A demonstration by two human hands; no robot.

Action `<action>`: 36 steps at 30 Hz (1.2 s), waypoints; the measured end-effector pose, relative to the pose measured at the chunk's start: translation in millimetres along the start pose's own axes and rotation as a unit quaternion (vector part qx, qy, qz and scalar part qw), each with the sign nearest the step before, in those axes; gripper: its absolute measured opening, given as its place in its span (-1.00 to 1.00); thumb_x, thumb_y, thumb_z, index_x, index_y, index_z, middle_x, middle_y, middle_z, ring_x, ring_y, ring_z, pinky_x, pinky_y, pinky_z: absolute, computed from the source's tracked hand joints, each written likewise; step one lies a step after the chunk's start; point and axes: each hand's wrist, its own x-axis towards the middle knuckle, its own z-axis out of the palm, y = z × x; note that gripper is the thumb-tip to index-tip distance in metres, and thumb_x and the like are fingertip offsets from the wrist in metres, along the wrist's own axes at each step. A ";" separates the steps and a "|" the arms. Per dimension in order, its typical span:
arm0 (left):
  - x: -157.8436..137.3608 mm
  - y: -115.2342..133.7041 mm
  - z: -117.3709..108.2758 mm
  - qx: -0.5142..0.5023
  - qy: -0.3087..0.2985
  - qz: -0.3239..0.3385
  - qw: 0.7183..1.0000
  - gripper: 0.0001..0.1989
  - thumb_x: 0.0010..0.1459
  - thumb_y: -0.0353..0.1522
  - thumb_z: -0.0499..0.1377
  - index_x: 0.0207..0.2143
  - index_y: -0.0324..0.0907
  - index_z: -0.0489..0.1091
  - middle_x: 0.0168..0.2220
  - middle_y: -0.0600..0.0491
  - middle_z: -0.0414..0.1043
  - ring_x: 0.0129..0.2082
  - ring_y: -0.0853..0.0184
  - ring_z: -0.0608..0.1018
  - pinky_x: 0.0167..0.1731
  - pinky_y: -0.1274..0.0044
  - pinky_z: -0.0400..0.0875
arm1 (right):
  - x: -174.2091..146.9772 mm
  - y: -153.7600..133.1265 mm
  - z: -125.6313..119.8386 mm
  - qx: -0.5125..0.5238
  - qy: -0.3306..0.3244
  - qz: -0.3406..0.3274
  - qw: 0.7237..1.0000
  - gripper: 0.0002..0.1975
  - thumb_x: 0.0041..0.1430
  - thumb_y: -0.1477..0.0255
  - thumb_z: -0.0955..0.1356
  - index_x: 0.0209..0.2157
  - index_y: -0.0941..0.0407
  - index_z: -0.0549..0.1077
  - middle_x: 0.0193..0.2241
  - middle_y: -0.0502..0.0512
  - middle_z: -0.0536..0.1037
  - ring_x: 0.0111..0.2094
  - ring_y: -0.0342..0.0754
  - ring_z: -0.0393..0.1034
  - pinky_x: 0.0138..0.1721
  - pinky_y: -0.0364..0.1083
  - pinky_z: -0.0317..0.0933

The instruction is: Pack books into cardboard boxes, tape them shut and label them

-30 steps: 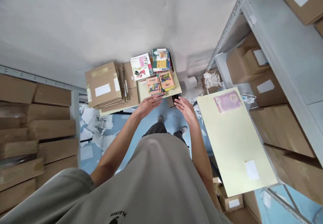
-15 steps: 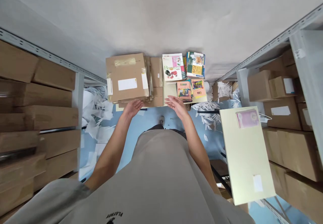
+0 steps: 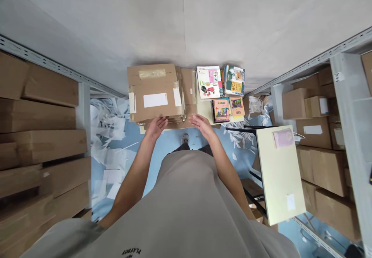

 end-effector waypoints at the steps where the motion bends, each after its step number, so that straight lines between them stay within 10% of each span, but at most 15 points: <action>1: 1.1 2.8 1.5 -0.002 0.004 0.006 1.000 -0.79 0.50 -0.22 0.44 -0.08 -0.12 0.52 -0.22 0.01 0.68 -0.24 0.34 0.77 -0.04 0.52 0.70 | 1.4 -1.0 1.6 0.000 0.002 -0.003 1.000 -0.77 0.33 0.25 0.67 -0.04 -0.04 0.73 0.01 0.09 0.89 0.09 0.09 0.83 0.41 0.10 0.52; 10: 15.2 36.5 20.8 -0.047 0.005 0.194 0.980 -0.69 0.41 -0.26 0.49 -0.25 -0.07 0.41 -0.18 0.06 0.70 -0.10 0.34 0.81 0.09 0.51 0.68 | 2.2 -7.1 16.2 0.014 -0.002 -0.035 0.999 -0.77 0.36 0.23 0.65 -0.02 -0.04 0.73 0.03 0.08 0.89 0.13 0.10 0.81 0.45 0.12 0.50; 18: 42.2 81.2 54.1 -0.075 0.007 0.156 0.985 -0.81 0.42 -0.31 0.47 -0.10 -0.07 0.50 -0.24 0.07 0.69 -0.15 0.38 0.77 -0.04 0.60 0.70 | -6.9 -4.7 15.4 0.023 0.005 -0.046 0.999 -0.77 0.38 0.22 0.64 -0.01 -0.04 0.73 0.05 0.11 0.88 0.17 0.13 0.81 0.46 0.14 0.49; 23: 11.1 68.1 40.5 -0.083 -0.032 0.193 0.977 -0.82 0.40 -0.37 0.48 -0.01 -0.09 0.60 -0.15 0.03 0.78 -0.13 0.32 0.78 -0.15 0.59 0.70 | -23.3 -5.3 2.0 0.030 0.003 -0.076 0.997 -0.69 0.34 0.17 0.67 0.02 -0.05 0.73 0.08 0.12 0.87 0.22 0.17 0.79 0.45 0.16 0.50; 29: -39.3 15.2 36.2 0.084 -0.168 0.187 0.964 -0.52 0.10 -0.17 0.72 -0.04 -0.14 0.68 -0.03 -0.07 0.82 0.07 0.10 0.80 0.00 0.43 0.73 | -46.7 -25.2 -72.7 0.056 0.122 -0.195 0.971 -0.54 0.29 0.04 0.64 0.12 -0.08 0.69 0.16 0.14 0.83 0.29 0.21 0.73 0.40 0.20 0.51; 36: -61.0 -52.2 106.0 0.265 -0.284 0.185 0.903 -0.42 0.10 0.13 0.62 -0.12 -0.09 0.64 -0.07 -0.08 0.79 0.16 -0.02 0.73 0.18 0.26 0.62 | -123.3 6.1 -215.5 0.055 0.415 -0.286 0.862 -0.33 0.19 -0.12 0.58 0.18 -0.04 0.61 0.30 0.30 0.71 0.35 0.18 0.66 0.37 0.23 0.49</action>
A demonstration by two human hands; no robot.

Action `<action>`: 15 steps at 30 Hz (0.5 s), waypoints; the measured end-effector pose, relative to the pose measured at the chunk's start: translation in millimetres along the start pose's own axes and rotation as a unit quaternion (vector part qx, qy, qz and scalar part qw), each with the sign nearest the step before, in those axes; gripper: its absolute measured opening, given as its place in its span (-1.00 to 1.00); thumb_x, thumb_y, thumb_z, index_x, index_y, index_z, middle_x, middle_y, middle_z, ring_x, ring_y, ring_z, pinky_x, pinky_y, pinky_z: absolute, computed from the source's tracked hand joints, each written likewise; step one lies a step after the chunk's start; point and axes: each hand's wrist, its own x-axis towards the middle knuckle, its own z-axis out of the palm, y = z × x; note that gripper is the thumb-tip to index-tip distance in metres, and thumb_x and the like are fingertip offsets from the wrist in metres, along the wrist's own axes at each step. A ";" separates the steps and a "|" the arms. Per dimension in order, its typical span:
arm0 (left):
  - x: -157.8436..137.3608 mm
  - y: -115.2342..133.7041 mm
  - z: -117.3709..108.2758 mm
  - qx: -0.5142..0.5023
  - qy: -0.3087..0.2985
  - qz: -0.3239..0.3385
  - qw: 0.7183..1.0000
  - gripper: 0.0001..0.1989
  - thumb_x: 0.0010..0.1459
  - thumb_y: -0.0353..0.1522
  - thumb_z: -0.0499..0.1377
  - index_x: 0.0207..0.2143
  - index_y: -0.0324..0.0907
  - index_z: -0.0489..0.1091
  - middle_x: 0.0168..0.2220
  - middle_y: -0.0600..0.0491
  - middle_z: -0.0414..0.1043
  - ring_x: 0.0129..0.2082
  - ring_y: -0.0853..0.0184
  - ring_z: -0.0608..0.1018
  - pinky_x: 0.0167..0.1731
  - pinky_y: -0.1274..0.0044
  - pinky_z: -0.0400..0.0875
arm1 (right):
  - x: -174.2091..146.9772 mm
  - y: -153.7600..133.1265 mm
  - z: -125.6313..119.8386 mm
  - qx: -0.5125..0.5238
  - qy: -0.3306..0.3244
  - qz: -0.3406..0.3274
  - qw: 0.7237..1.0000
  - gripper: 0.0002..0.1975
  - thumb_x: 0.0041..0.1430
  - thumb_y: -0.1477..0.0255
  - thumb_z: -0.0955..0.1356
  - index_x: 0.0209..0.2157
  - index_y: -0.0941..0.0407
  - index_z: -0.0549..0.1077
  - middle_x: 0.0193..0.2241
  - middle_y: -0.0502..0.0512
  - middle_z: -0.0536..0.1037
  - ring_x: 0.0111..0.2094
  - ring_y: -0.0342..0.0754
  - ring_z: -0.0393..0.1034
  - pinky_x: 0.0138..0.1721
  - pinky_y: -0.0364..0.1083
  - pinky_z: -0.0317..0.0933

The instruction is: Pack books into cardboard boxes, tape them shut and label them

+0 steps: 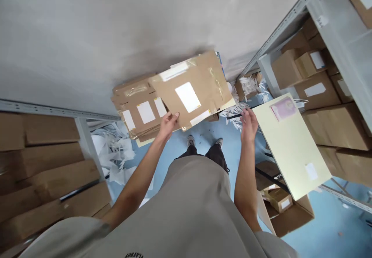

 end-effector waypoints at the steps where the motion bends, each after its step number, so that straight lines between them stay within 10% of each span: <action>1: 1.2 -2.3 14.6 0.027 -0.036 -0.003 0.999 -0.41 0.12 0.16 0.59 -0.12 -0.09 0.64 -0.06 -0.08 0.78 0.16 -0.04 0.71 0.18 0.25 0.61 | 0.3 5.1 -25.8 0.002 0.036 0.000 0.999 -0.28 0.12 -0.13 0.61 0.17 -0.01 0.62 0.29 0.33 0.71 0.35 0.21 0.65 0.37 0.24 0.49; 6: 0.1 -13.0 86.3 0.135 -0.192 -0.022 0.972 -0.35 0.08 0.25 0.55 -0.19 -0.11 0.66 -0.17 -0.03 0.77 0.01 0.01 0.72 0.07 0.30 0.59 | -8.6 40.6 -146.5 0.003 0.182 0.027 0.983 -0.12 -0.09 -0.18 0.66 0.15 0.06 0.63 0.30 0.37 0.70 0.41 0.32 0.59 0.52 0.35 0.36; 15: -17.1 -52.1 283.5 0.227 -0.415 -0.022 0.881 -0.27 0.12 0.21 0.56 0.04 -0.18 0.71 -0.04 -0.12 0.81 0.12 -0.08 0.75 0.17 0.21 0.65 | -0.8 74.5 -333.3 0.040 0.208 0.040 0.976 -0.18 0.03 -0.01 0.65 0.27 0.03 0.61 0.27 0.33 0.74 0.36 0.34 0.61 0.49 0.37 0.40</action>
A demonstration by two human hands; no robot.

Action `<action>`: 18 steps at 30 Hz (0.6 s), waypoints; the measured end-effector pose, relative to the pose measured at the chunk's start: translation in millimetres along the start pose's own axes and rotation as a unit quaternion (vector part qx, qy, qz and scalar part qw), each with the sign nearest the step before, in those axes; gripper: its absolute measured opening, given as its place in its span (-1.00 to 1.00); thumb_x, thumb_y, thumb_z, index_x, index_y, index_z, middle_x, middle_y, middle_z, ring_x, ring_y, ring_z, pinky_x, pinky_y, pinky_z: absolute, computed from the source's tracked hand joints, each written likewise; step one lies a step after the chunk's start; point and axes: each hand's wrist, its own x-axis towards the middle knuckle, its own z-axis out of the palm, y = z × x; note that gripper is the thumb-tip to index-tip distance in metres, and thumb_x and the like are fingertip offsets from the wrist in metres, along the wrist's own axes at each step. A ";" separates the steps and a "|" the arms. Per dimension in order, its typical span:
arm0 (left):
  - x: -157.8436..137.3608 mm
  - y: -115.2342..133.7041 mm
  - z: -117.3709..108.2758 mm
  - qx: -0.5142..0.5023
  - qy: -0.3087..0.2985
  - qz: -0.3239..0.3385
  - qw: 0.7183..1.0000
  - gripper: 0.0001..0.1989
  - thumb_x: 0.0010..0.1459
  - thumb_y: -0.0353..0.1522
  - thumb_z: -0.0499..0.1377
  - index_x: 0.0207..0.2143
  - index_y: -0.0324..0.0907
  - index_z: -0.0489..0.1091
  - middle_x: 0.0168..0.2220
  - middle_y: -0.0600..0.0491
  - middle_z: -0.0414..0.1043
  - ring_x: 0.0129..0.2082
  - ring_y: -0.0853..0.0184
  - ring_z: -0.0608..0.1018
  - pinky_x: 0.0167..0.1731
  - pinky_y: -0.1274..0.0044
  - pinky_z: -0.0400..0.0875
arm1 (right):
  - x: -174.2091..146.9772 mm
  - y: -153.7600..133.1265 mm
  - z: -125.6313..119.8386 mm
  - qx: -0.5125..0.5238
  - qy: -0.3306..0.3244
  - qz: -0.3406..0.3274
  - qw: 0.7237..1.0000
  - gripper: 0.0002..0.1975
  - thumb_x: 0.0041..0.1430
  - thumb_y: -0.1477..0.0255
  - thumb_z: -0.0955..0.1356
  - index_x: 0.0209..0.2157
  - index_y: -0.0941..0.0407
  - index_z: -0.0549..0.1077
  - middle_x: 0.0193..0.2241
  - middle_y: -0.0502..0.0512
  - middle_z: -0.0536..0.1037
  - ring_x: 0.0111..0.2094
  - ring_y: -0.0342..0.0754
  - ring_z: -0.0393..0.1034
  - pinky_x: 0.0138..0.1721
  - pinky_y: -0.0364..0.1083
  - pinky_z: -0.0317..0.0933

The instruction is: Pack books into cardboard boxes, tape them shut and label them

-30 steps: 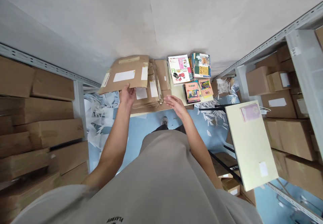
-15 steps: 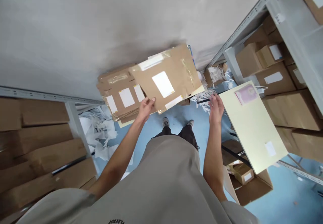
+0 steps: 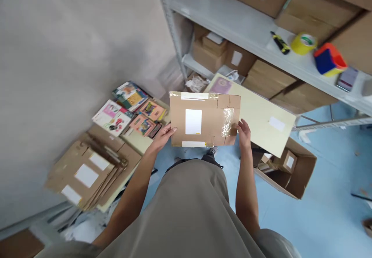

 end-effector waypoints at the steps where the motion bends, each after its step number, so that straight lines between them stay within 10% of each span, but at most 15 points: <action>1: 17.3 4.2 19.6 0.014 -0.017 0.000 1.000 -0.26 0.14 0.23 0.55 0.05 -0.18 0.70 -0.01 -0.14 0.82 0.13 -0.09 0.75 0.19 0.20 0.65 | 9.1 -0.7 -18.6 0.011 0.004 0.004 1.000 -0.21 0.04 0.02 0.64 0.27 0.02 0.61 0.20 0.29 0.77 0.29 0.31 0.65 0.46 0.36 0.43; 9: 132.9 29.1 154.7 0.090 -0.059 0.026 0.994 -0.32 0.16 0.14 0.52 0.12 -0.11 0.59 0.14 -0.18 0.78 0.35 -0.15 0.67 0.36 0.15 0.59 | 45.6 2.7 -133.5 0.065 0.025 -0.012 0.997 -0.52 0.10 0.07 0.61 0.01 -0.05 0.63 -0.03 0.12 0.80 0.08 0.23 0.65 0.32 0.25 0.49; 18: 239.4 41.4 226.4 0.106 -0.068 0.025 0.992 -0.51 0.11 -0.10 0.37 0.08 -0.04 0.52 0.21 -0.14 0.69 0.35 -0.05 0.63 0.46 0.20 0.47 | 64.9 21.4 -136.5 0.021 0.118 -0.039 0.992 -0.65 0.26 0.07 0.49 -0.02 -0.11 0.45 -0.02 0.11 0.67 0.13 0.23 0.53 0.38 0.24 0.43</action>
